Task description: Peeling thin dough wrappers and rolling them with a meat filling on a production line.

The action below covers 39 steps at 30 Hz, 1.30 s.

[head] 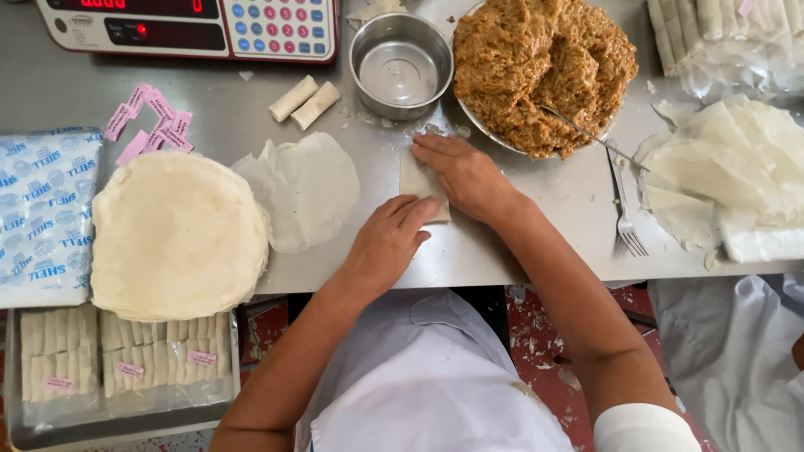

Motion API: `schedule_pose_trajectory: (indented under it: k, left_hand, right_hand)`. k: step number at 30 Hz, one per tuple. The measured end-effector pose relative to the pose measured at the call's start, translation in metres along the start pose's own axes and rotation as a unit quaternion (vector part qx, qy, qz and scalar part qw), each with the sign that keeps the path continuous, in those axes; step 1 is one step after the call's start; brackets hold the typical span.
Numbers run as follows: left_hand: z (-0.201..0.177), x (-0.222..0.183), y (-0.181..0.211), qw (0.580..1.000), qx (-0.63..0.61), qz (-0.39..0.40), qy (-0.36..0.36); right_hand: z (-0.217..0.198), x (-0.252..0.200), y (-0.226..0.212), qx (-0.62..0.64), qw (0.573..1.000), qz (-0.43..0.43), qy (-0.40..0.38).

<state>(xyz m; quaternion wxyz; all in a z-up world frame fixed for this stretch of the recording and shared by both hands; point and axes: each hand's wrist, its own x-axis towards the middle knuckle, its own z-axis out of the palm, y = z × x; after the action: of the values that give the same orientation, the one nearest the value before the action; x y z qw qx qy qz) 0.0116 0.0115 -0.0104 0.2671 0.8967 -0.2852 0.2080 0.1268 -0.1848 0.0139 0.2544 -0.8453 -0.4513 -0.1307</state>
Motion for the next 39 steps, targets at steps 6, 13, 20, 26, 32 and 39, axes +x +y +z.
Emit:
schedule_pose_trajectory:
  k: [6,13,20,26,32,39]
  left_hand:
    - [-0.056,0.003,-0.013,0.986,-0.141,-0.071,-0.055]
    - [-0.038,0.021,-0.019,0.989,-0.095,-0.073,-0.085]
    - [-0.034,0.031,0.006,0.999,0.042,-0.023,-0.008]
    - [-0.015,0.045,-0.029,0.996,-0.058,-0.054,-0.045]
    - [-0.03,0.052,-0.022,0.985,-0.094,-0.118,-0.08]
    - [-0.023,0.055,-0.039,0.986,-0.093,-0.097,-0.094]
  right_hand:
    - [-0.07,-0.011,-0.055,0.147,0.982,0.105,-0.057]
    - [-0.041,-0.026,-0.05,0.117,0.984,0.132,-0.022]
    - [-0.019,-0.025,-0.037,0.09,0.978,0.185,0.023]
    - [-0.025,-0.02,-0.059,0.044,0.984,0.163,0.062]
    - [-0.023,-0.022,-0.054,0.032,0.986,0.158,0.029]
    - [-0.028,-0.018,-0.038,0.113,0.974,0.192,0.037]
